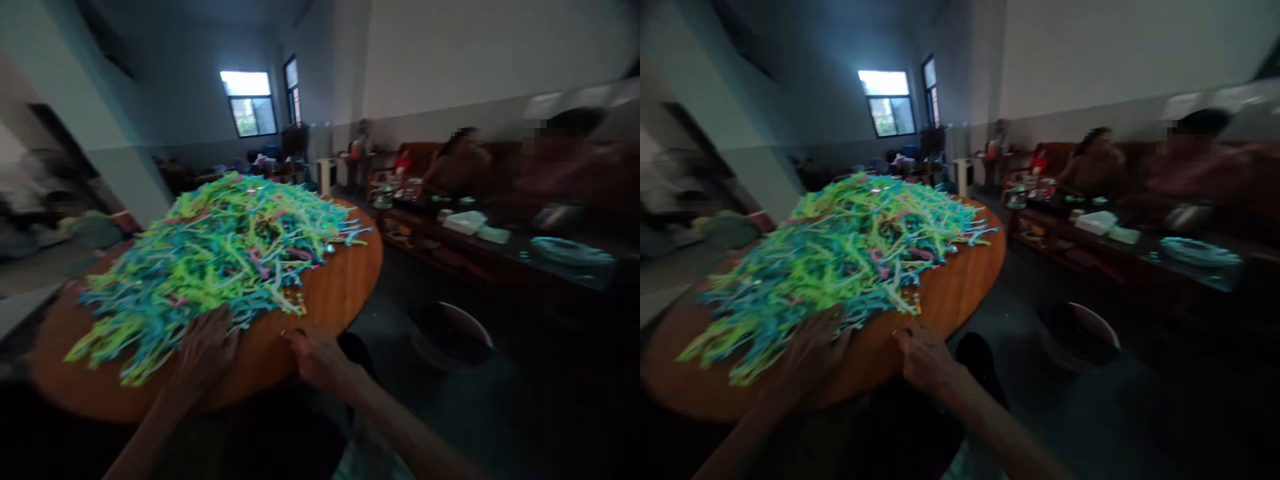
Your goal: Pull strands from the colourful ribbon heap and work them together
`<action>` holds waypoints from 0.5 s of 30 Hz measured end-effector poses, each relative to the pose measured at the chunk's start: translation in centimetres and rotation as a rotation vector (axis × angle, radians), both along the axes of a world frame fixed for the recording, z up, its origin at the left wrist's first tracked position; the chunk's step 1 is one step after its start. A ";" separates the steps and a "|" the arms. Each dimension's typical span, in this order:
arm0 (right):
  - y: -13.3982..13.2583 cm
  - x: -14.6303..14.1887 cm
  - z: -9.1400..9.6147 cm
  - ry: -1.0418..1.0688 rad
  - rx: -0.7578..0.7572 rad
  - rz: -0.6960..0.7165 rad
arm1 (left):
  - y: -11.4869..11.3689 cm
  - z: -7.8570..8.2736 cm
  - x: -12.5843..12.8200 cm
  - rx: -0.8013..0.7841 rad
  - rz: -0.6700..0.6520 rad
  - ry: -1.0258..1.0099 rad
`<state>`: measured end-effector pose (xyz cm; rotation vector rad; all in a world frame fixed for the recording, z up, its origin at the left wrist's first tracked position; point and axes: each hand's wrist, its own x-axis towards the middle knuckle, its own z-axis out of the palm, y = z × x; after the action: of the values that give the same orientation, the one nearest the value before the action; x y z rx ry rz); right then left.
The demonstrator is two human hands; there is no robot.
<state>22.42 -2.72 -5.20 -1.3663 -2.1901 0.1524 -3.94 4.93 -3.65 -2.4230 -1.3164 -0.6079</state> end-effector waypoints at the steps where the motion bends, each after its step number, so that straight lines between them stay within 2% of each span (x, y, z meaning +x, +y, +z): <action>1: 0.0 0.0 -0.6 0.023 -0.014 -0.006 | -0.7 0.3 -0.2 -0.005 0.026 0.041; 3: 0.2 0.2 -1.3 0.071 -0.017 -0.023 | -1.2 1.1 0.8 -0.058 -0.004 0.111; 5: 0.3 0.3 -1.5 0.127 -0.007 -0.025 | -0.7 2.1 2.5 -0.134 -0.079 0.161; 10: 0.3 0.4 -1.6 0.271 0.005 -0.016 | 3.2 4.3 6.4 -0.348 -0.192 0.296; 13: 0.4 0.4 -1.7 0.340 0.022 -0.012 | 5.9 4.5 7.6 -0.438 -0.159 0.424; 15: 0.4 0.5 -1.7 0.377 0.033 -0.002 | 7.2 3.9 7.8 -0.424 -0.141 0.458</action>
<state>22.92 -2.28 -6.90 -1.2097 -1.8681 0.3426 3.86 12.12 0.25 -2.7715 -1.1703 0.2232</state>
